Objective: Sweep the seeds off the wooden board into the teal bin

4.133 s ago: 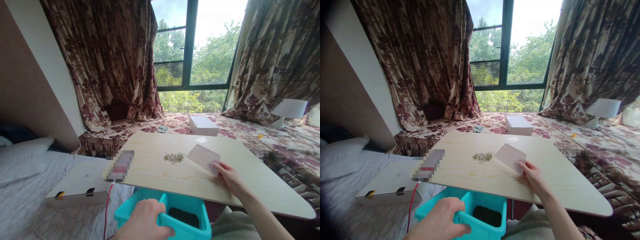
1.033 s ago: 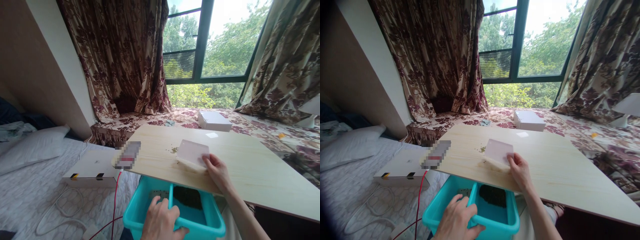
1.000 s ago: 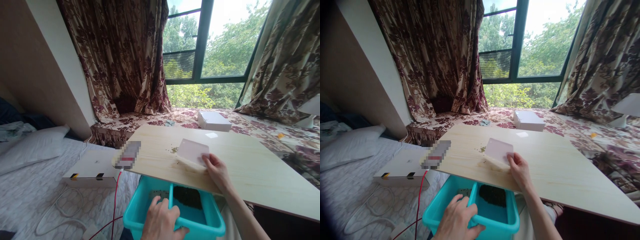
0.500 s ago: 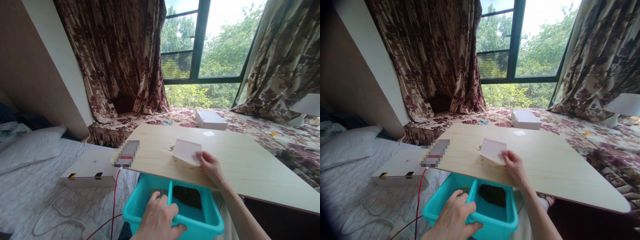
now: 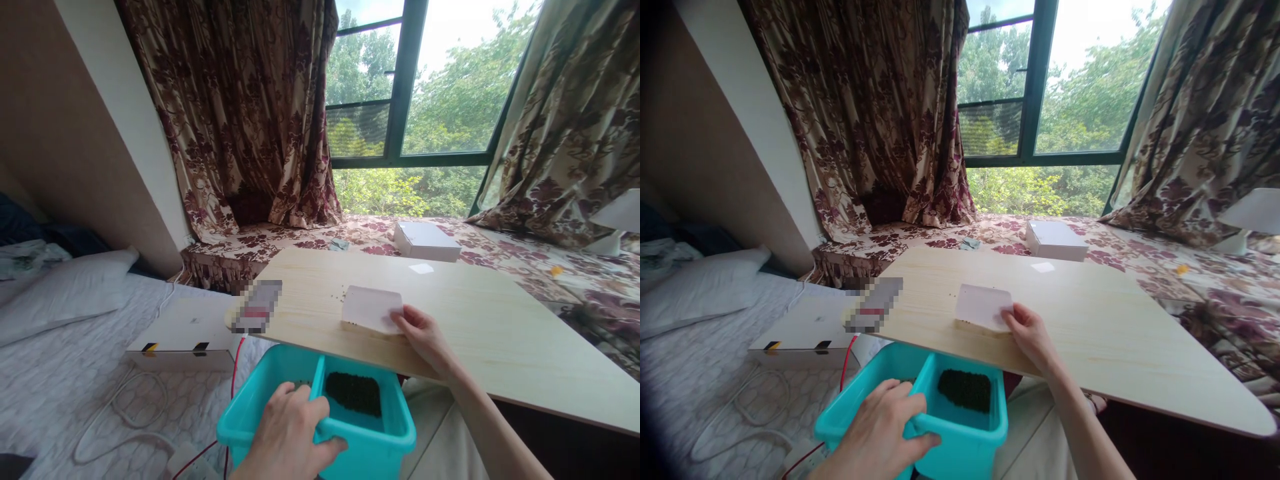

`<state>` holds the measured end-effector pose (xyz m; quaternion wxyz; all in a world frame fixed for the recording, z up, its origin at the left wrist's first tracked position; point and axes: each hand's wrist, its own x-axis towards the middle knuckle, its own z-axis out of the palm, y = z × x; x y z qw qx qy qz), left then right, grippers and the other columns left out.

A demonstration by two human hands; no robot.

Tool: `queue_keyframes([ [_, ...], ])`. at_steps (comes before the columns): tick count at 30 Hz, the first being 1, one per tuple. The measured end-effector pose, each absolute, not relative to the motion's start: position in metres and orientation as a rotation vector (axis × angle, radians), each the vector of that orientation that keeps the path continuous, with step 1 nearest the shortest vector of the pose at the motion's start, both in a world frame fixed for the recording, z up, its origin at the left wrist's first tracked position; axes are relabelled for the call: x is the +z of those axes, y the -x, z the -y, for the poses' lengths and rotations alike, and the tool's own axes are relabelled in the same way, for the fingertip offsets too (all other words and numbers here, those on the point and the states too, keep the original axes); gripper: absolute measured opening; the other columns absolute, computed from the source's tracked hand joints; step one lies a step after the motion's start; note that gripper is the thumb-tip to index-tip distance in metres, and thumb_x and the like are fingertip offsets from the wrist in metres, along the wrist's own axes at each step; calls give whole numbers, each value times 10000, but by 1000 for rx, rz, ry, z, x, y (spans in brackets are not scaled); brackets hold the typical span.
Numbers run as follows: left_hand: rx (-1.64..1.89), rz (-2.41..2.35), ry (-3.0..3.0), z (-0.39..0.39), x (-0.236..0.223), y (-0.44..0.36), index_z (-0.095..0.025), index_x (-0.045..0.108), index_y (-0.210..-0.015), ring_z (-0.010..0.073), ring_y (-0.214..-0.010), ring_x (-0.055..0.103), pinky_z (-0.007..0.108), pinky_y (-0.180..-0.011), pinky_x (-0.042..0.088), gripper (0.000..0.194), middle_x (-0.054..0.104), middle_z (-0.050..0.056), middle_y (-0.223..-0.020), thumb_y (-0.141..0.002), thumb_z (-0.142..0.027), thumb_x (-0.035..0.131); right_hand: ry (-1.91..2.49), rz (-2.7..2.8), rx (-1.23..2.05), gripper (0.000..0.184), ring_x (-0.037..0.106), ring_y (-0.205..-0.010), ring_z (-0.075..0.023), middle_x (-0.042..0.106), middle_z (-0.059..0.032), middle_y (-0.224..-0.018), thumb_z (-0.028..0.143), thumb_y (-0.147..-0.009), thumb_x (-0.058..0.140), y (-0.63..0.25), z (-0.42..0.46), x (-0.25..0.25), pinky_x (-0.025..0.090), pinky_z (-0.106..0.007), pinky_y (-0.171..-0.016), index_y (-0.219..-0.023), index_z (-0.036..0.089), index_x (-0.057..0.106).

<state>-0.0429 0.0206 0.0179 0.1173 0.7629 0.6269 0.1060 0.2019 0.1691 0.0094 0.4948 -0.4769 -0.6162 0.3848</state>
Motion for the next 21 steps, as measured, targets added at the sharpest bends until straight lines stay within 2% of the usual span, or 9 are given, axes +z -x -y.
queue_keyframes([
  [9, 350, -1803, -2284, -14, 10, 43, -223, 643, -724, 228, -859, 562, 400, -936, 391, 251, 582, 8, -769, -646, -432, 758, 1111, 1543, 1311, 330, 639, -670, -205, 730, -60, -752, 474, -627, 727, -221, -137, 39, 506, -287, -606, -764, 174, 721],
  [13, 414, -1750, -2293, -11, 4, 34, -230, 654, -735, 220, -849, 565, 399, -969, 375, 304, 587, 11, -769, -630, -496, 757, 1189, 1338, 1043, 339, 651, -684, -227, 736, -76, -735, 482, -575, 757, -237, -137, 42, 512, -296, -607, -744, 189, 731],
  [17, 387, -1699, -2314, -10, 5, 25, -233, 663, -738, 221, -845, 563, 394, -946, 397, 333, 578, 11, -753, -637, -540, 741, 1292, 1164, 783, 311, 660, -689, -225, 733, -53, -707, 465, -595, 725, -251, -149, 34, 511, -302, -616, -773, 210, 724],
  [21, 319, -1588, -2421, -9, -2, 26, -242, 665, -762, 194, -787, 561, 355, -904, 425, 363, 564, -1, -740, -653, -585, 715, 1293, 1186, 706, 315, 665, -711, -221, 735, -55, -733, 475, -605, 704, -253, -159, 27, 514, -308, -651, -754, 198, 709],
])
